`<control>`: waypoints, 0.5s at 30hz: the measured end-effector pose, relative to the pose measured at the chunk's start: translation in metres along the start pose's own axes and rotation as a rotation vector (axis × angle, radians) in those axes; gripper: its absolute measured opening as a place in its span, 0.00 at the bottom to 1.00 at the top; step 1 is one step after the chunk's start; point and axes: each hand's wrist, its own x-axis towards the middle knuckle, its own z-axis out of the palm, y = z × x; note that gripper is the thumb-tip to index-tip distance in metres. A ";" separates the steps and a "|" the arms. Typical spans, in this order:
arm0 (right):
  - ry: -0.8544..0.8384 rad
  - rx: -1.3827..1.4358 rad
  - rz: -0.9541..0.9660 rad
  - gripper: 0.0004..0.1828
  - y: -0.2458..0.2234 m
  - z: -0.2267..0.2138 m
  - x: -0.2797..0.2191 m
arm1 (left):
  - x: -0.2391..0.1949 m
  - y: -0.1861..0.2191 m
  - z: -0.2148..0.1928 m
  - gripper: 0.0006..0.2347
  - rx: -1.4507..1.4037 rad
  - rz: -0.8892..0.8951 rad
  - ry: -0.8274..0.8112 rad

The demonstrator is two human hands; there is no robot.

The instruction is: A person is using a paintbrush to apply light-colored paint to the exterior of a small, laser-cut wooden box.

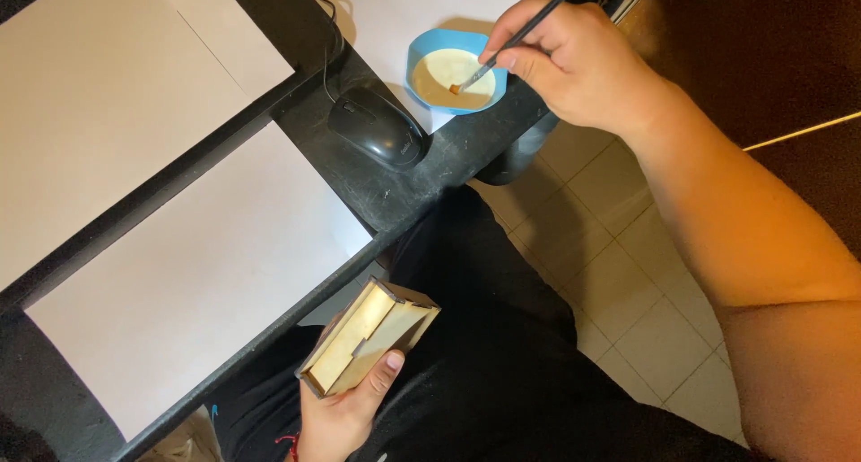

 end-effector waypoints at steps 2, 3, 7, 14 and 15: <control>0.026 0.017 -0.011 0.05 0.004 -0.004 0.000 | 0.001 -0.001 0.001 0.27 -0.012 0.029 -0.009; 0.032 0.066 -0.059 0.10 0.006 -0.006 0.000 | 0.001 -0.002 0.001 0.27 -0.011 0.026 -0.002; -0.069 -0.075 -0.121 0.08 0.004 -0.010 0.000 | 0.003 -0.001 0.001 0.26 -0.007 0.019 -0.003; -0.052 0.004 -0.085 0.06 0.009 -0.016 0.001 | 0.004 0.001 0.002 0.27 0.033 0.019 0.006; -0.012 0.129 -0.088 0.05 0.014 -0.015 0.000 | 0.004 0.000 0.002 0.26 0.029 0.035 0.004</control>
